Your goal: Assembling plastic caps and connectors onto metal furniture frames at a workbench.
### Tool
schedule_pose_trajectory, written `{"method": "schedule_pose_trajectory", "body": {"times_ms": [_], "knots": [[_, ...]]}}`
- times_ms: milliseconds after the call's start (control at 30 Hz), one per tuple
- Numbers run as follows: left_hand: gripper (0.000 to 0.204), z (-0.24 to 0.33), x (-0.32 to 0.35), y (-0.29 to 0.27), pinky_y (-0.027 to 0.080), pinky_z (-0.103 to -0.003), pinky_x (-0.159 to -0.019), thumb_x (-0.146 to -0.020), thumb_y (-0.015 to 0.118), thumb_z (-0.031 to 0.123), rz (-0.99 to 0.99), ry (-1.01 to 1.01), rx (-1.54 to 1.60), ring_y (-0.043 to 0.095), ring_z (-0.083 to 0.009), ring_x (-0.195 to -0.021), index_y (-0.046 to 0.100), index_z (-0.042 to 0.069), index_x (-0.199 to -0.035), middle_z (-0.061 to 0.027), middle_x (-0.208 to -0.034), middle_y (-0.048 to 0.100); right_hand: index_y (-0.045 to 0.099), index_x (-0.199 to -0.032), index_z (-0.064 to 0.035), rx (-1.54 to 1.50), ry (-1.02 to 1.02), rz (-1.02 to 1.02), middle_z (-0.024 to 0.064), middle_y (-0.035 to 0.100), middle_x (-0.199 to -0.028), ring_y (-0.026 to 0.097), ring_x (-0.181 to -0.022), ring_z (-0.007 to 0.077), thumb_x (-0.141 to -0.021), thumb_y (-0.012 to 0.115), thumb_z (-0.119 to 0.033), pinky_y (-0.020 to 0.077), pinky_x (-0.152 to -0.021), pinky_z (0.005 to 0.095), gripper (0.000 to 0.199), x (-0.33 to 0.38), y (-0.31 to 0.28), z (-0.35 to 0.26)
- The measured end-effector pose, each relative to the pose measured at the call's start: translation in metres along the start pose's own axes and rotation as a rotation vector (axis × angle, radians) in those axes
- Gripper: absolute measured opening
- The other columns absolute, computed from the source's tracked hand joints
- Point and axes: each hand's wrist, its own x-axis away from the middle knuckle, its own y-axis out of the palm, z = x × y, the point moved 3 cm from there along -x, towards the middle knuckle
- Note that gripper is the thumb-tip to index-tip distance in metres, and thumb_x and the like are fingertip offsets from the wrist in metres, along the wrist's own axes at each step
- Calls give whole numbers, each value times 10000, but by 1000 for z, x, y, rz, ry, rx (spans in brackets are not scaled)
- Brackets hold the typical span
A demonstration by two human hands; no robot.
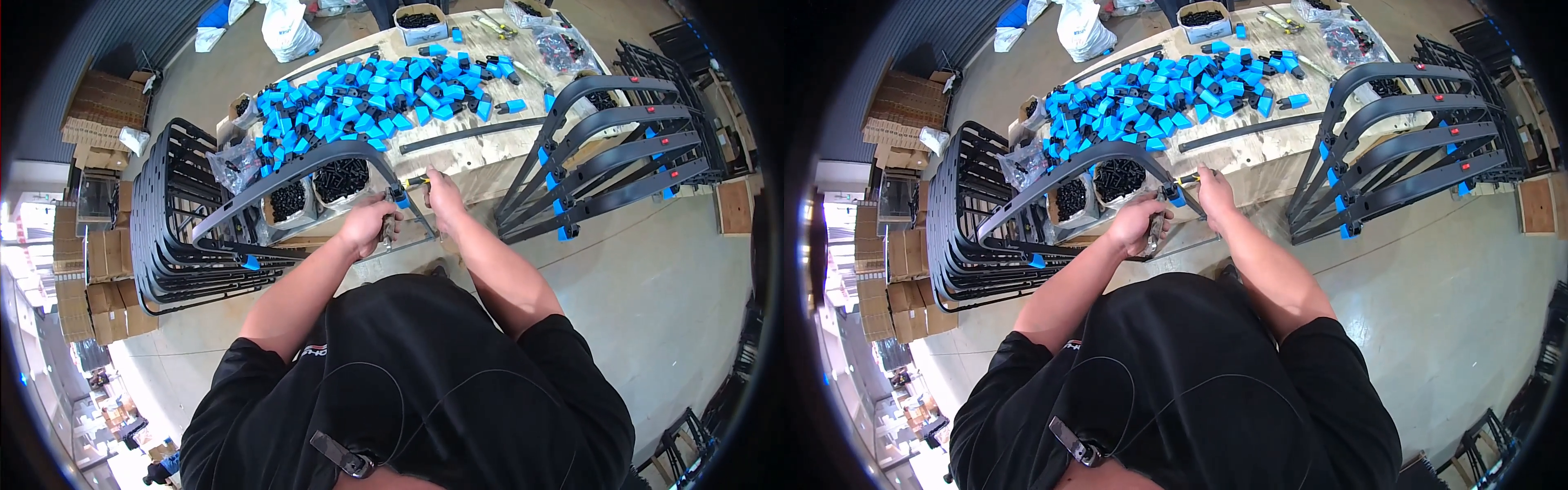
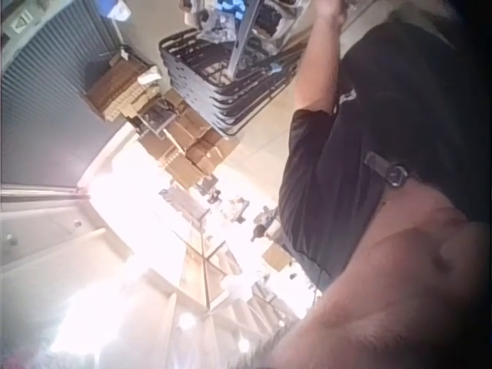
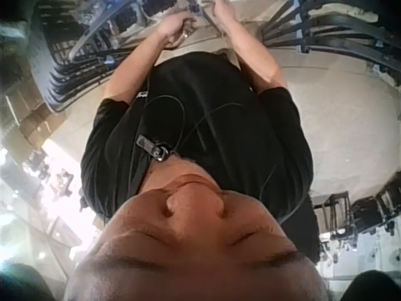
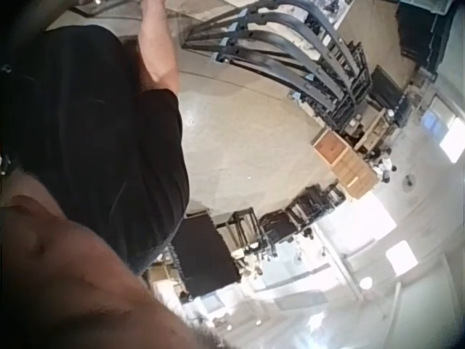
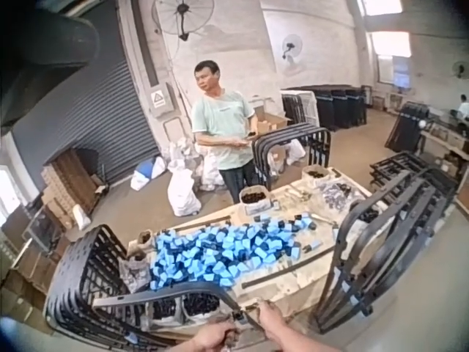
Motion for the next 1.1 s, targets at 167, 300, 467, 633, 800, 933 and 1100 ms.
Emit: {"method": "schedule_pose_trajectory", "body": {"times_ms": [167,300,467,633,800,933,1100], "knots": [[350,3,-1,1,521,-368,-598,-967,562,112,35,21,-23,625,-213,-719,494,-43,-1273,-117,-919,640,578,-1020,-63,27,22,-3,-2,514,-734,436,-598,102,-1022,560,-418,358,-557,271,356,-6,-6,6],[192,3,-1,-6,516,-352,-620,-971,570,126,18,5,58,631,-208,-749,616,-42,-1053,-122,-911,652,604,-1107,-27,68,46,-58,30,588,-818,517,-673,126,-1021,554,-427,434,-641,292,413,-8,-10,4],[186,5,-4,-6,509,-338,-615,-962,591,137,-12,-5,81,637,-205,-742,641,-36,-1007,-118,-891,668,602,-1317,39,439,-151,-169,164,713,-1073,647,-1013,314,-989,548,-462,480,-952,408,601,-28,-25,-9],[259,-26,-12,-12,533,-363,-629,-933,651,198,46,115,-227,684,-241,-717,641,-38,-1042,-140,-873,715,649,-992,10,553,110,-246,172,685,-853,603,-670,266,-992,560,-480,483,-627,412,498,-23,-21,-26],[380,-42,-32,-9,559,-426,-708,-893,682,280,270,250,-1138,706,-305,-725,622,-57,-1056,-211,-836,712,600,-830,-27,549,294,-270,147,640,-708,493,-470,200,-996,571,-491,366,-438,380,494,-5,-11,-45],[305,-15,-25,7,522,-393,-598,-901,646,281,-11,-53,-444,650,-248,-644,616,-2,-1013,-129,-754,665,669,-1025,84,515,67,-182,182,705,-835,655,-754,255,-986,560,-465,491,-738,426,560,-32,-24,-19],[254,-51,-47,-17,495,-343,-568,-940,605,266,-170,54,95,610,-215,-615,606,33,-1041,-76,-739,638,685,-996,84,589,6,-104,187,708,-836,661,-789,253,-987,512,-507,493,-782,418,616,-35,-25,-7]]}}
